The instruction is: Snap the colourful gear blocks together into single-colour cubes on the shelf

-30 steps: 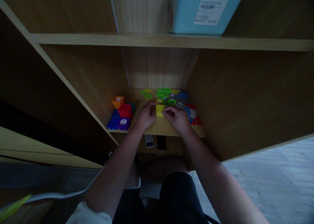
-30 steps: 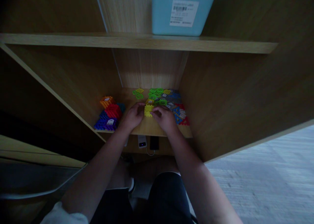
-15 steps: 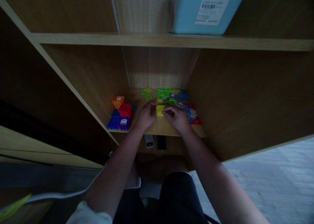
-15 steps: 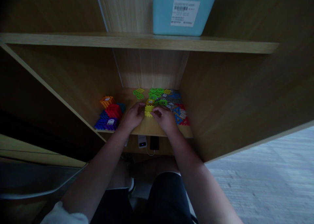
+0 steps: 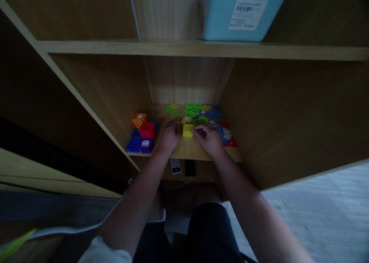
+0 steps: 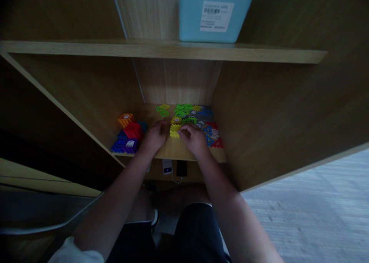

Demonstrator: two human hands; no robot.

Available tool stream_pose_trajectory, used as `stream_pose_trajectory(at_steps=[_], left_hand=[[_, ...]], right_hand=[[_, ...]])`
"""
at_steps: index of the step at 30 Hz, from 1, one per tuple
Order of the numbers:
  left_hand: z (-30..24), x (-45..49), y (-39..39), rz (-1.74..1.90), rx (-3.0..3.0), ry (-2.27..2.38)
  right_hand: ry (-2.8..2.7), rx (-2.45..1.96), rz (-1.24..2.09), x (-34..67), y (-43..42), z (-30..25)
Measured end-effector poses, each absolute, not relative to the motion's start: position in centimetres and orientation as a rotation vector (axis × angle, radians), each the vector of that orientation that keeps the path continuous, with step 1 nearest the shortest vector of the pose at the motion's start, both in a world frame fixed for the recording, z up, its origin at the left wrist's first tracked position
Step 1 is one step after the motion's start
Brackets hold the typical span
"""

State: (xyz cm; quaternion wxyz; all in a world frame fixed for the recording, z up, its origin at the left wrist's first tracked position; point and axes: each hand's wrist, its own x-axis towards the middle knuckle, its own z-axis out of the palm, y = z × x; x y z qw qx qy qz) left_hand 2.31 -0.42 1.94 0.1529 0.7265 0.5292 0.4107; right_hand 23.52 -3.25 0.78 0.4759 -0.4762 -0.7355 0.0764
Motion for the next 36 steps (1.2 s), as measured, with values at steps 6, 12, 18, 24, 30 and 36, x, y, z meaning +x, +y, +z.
stream_pose_trajectory(at_steps=[6,12,18,24,30,36], left_hand=[[1.3,2.1,0.6,1.128,2.098,1.535],[0.5,1.9,2.4,1.090,2.148,1.520],[0.6,2.1,4.8,0.967,2.200,1.507],[1.0,2.9,7.1,0.865,2.342,1.438],[0.5,3.1,9.0,0.823,2.389,1.425],[0.1,3.1,8.8,0.862,2.431,1.372]], right_hand=[[-1.771,-1.183,0.131,23.6,-3.5,1.2],[-1.733,-1.207,0.100,23.7,-3.6,1.3],[-1.716,-1.221,0.095,23.7,-3.6,1.5],[-1.717,-1.226,0.093,23.7,-3.4,1.4],[-1.706,-1.222,0.088,23.8,-3.4,1.4],[-1.709,-1.222,0.088,23.8,-3.3,1.4]])
